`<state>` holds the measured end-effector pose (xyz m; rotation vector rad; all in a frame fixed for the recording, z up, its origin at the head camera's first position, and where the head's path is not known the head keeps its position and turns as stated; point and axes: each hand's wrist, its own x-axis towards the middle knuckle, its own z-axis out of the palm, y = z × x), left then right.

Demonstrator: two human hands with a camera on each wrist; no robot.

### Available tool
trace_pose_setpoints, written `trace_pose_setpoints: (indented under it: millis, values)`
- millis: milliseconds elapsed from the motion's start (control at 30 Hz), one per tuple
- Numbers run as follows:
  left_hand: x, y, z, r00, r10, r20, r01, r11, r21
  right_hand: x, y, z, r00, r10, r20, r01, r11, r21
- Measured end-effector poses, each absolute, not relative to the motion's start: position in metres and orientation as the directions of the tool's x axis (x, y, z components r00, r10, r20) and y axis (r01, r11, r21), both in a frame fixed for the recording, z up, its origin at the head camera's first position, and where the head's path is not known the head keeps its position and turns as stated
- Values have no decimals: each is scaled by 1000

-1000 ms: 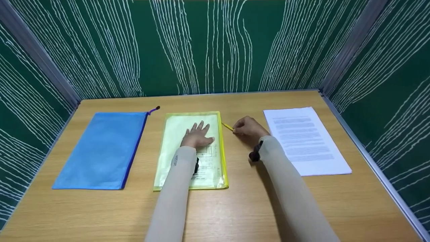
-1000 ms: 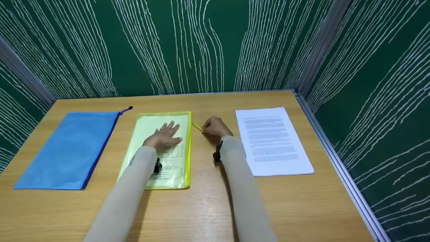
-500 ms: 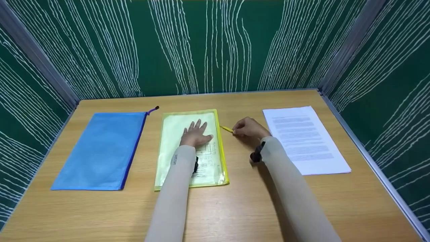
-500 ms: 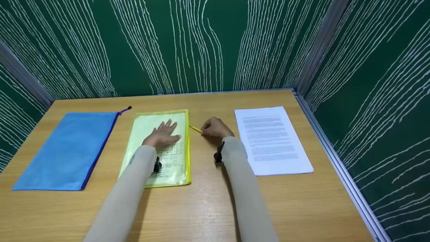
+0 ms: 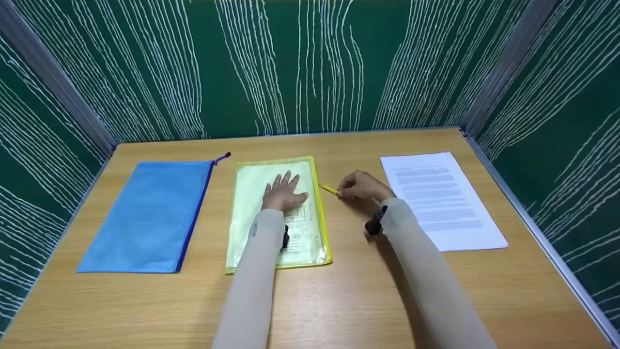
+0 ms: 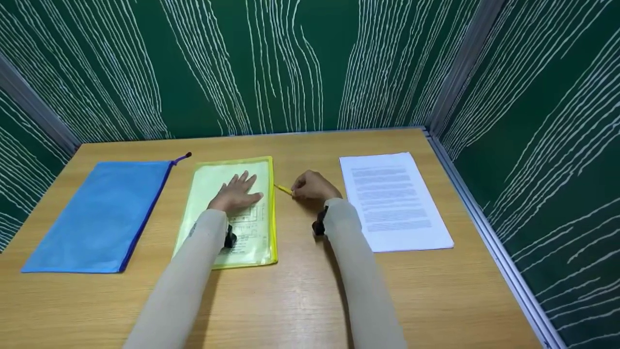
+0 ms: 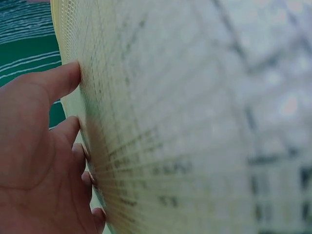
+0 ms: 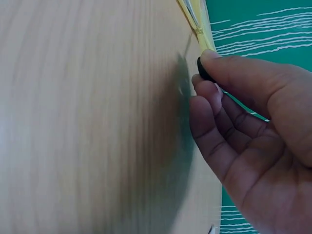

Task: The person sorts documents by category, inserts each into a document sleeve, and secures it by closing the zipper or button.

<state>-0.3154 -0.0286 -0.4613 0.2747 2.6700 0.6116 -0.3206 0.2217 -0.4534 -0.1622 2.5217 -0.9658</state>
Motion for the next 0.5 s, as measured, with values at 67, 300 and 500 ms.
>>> trace_pose_setpoints:
  millis: [67,300,500]
  values:
    - [-315,-28,-461,-909,267,-320,101,886,453,-319,223,-453,-895,-268,-357,35,755,-655]
    - [-315,-29,-464,-912,267,-312,107,889,446,-313,225,-455,-883,-323,-340,-26,758,-652]
    - [-314,-28,-463,-916,251,-313,88,886,455,-308,225,-452,-881,-342,-326,-53,757,-651]
